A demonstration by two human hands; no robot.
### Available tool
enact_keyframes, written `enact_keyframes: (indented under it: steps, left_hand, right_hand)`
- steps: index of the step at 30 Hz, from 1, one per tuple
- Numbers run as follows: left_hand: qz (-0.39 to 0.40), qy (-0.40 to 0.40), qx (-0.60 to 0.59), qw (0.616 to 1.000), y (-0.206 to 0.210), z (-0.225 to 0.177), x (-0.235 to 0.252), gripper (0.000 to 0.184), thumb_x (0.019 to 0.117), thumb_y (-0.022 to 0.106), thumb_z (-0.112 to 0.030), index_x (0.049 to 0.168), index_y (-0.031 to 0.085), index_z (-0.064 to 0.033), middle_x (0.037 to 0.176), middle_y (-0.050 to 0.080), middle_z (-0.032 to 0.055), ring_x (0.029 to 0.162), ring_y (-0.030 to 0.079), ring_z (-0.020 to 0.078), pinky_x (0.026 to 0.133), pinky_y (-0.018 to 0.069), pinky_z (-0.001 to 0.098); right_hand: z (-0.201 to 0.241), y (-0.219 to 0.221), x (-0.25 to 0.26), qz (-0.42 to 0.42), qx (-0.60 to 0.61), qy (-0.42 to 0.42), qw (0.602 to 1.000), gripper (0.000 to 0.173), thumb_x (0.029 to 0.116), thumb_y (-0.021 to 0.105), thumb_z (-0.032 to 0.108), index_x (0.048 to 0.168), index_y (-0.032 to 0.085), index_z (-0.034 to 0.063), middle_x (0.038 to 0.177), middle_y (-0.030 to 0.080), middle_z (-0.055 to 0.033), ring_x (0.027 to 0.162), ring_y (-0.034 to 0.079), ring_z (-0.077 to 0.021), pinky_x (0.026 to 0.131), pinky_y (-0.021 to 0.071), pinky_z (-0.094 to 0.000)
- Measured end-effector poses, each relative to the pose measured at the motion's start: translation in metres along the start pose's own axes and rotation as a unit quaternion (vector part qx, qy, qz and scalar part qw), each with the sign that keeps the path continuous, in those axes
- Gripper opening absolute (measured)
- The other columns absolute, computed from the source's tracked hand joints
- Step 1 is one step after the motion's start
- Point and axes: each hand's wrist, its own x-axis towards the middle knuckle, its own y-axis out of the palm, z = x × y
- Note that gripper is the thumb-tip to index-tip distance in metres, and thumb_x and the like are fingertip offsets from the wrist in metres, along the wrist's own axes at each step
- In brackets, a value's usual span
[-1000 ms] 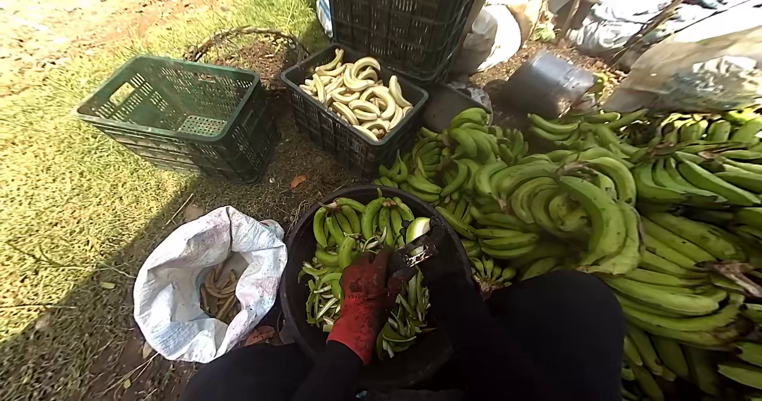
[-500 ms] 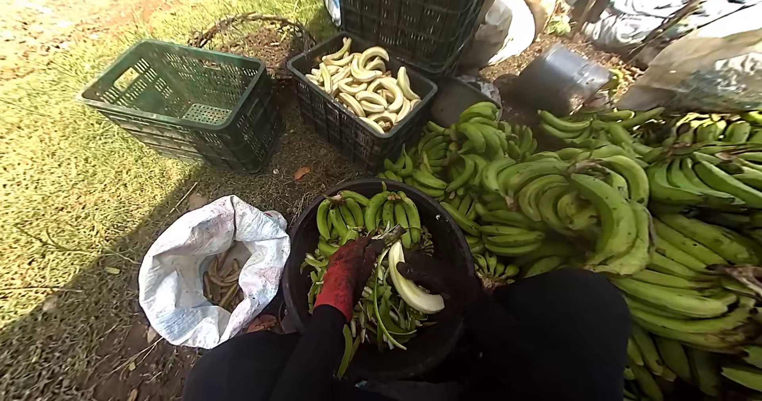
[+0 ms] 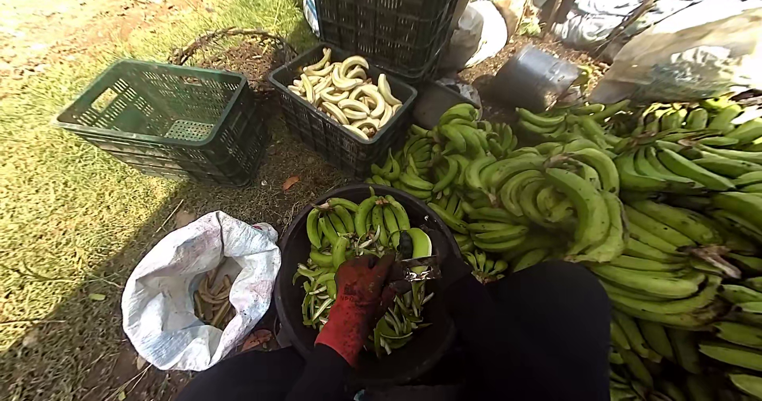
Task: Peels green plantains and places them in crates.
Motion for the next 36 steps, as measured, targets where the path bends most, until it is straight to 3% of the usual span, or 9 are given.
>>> enact_keyframes:
  steps: [11, 13, 16, 20, 23, 25, 28, 32, 36]
  left_hand:
    - [-0.027, 0.007, 0.013, 1.0, 0.007, -0.004, 0.0, 0.06, 0.0962, 0.049, -0.065, 0.132, 0.07, -0.0205, 0.106, 0.073, 0.0163, 0.095, 0.071, 0.0359, 0.084, 0.0559, 0.0574]
    - [0.001, -0.025, 0.004, 1.0, 0.003, -0.005, 0.007, 0.058, 0.0971, 0.05, -0.061, 0.134, 0.069, -0.0195, 0.108, 0.073, 0.0175, 0.096, 0.071, 0.0372, 0.083, 0.0563, 0.0574]
    - [0.102, -0.103, -0.031, 0.989, -0.008, -0.004, 0.021, 0.045, 0.0997, 0.055, -0.042, 0.138, 0.065, -0.0206, 0.115, 0.07, 0.0176, 0.101, 0.069, 0.0368, 0.086, 0.0563, 0.055]
    - [0.096, -0.168, -0.077, 0.978, -0.002, -0.002, 0.024, 0.041, 0.1042, 0.05, -0.032, 0.139, 0.063, -0.0157, 0.12, 0.069, 0.0164, 0.111, 0.067, 0.0329, 0.097, 0.0545, 0.0517]
    - [0.128, -0.252, -0.154, 0.947, -0.005, 0.007, 0.032, 0.047, 0.1107, 0.035, -0.041, 0.138, 0.063, -0.0146, 0.129, 0.067, 0.0117, 0.123, 0.062, 0.0246, 0.108, 0.0489, 0.0464]
    - [0.151, -0.316, -0.202, 0.915, -0.004, 0.016, 0.032, 0.059, 0.1092, 0.029, -0.054, 0.131, 0.066, -0.0142, 0.126, 0.068, 0.0105, 0.12, 0.064, 0.0227, 0.104, 0.0505, 0.0492]
    - [0.133, -0.304, -0.238, 0.913, -0.003, 0.012, 0.025, 0.057, 0.1077, 0.033, -0.058, 0.126, 0.068, -0.0166, 0.116, 0.069, 0.0065, 0.102, 0.069, 0.0182, 0.089, 0.0587, 0.0447]
    - [0.15, -0.085, -0.186, 0.967, -0.002, 0.0, 0.008, 0.044, 0.1072, 0.046, -0.045, 0.135, 0.066, -0.0188, 0.122, 0.07, 0.0067, 0.116, 0.065, 0.0201, 0.105, 0.0511, 0.0439]
    - [0.168, 0.036, -0.108, 0.979, -0.006, -0.013, 0.001, 0.049, 0.097, 0.059, -0.052, 0.136, 0.067, -0.0228, 0.107, 0.071, 0.0158, 0.097, 0.069, 0.0338, 0.085, 0.0566, 0.0551]
  right_hand:
    - [-0.009, -0.006, -0.005, 0.038, -0.066, -0.091, 0.993, 0.051, 0.1114, 0.014, 0.041, 0.103, 0.051, 0.0073, 0.064, 0.057, -0.0056, 0.048, 0.056, -0.0148, 0.046, 0.0494, -0.0289]
    - [-0.025, -0.025, -0.003, 0.138, -0.063, -0.177, 0.973, 0.046, 0.1126, 0.018, 0.03, 0.121, 0.051, -0.0022, 0.087, 0.063, -0.0099, 0.071, 0.064, -0.0139, 0.065, 0.0565, -0.0289]
    - [-0.019, 0.003, -0.038, -0.02, -0.236, -0.18, 0.955, 0.04, 0.1132, 0.027, 0.017, 0.138, 0.052, -0.0021, 0.121, 0.062, -0.0129, 0.103, 0.06, -0.009, 0.094, 0.0488, -0.0239]
    - [-0.035, -0.024, -0.026, 0.091, -0.366, -0.308, 0.873, 0.043, 0.1105, 0.035, 0.018, 0.145, 0.046, -0.004, 0.138, 0.057, -0.0153, 0.121, 0.057, -0.0098, 0.104, 0.0466, -0.0245]
    - [-0.034, -0.039, -0.024, 0.185, -0.446, -0.229, 0.845, 0.059, 0.107, 0.036, 0.032, 0.158, 0.034, 0.0023, 0.155, 0.045, -0.0154, 0.133, 0.052, -0.0132, 0.111, 0.0427, -0.0307]
    - [-0.037, -0.047, -0.02, 0.242, -0.416, -0.151, 0.864, 0.066, 0.1022, 0.04, 0.043, 0.158, 0.034, 0.0075, 0.126, 0.064, -0.0117, 0.099, 0.067, -0.0163, 0.086, 0.0573, -0.0352]
    - [-0.031, -0.057, -0.003, 0.254, -0.214, -0.074, 0.94, 0.052, 0.1049, 0.03, 0.037, 0.149, 0.039, 0.0116, 0.087, 0.068, -0.0094, 0.067, 0.067, -0.0191, 0.059, 0.0579, -0.0325]
    - [-0.003, -0.056, 0.008, 0.174, -0.077, -0.072, 0.979, 0.041, 0.1118, 0.023, 0.034, 0.133, 0.048, 0.0094, 0.093, 0.067, -0.0114, 0.069, 0.066, -0.0199, 0.061, 0.0583, -0.0348]
    - [0.018, -0.071, 0.033, 0.23, -0.029, 0.074, 0.97, 0.055, 0.1092, 0.025, 0.048, 0.116, 0.057, 0.0038, 0.077, 0.062, -0.0084, 0.054, 0.061, -0.0131, 0.045, 0.0524, -0.0246]
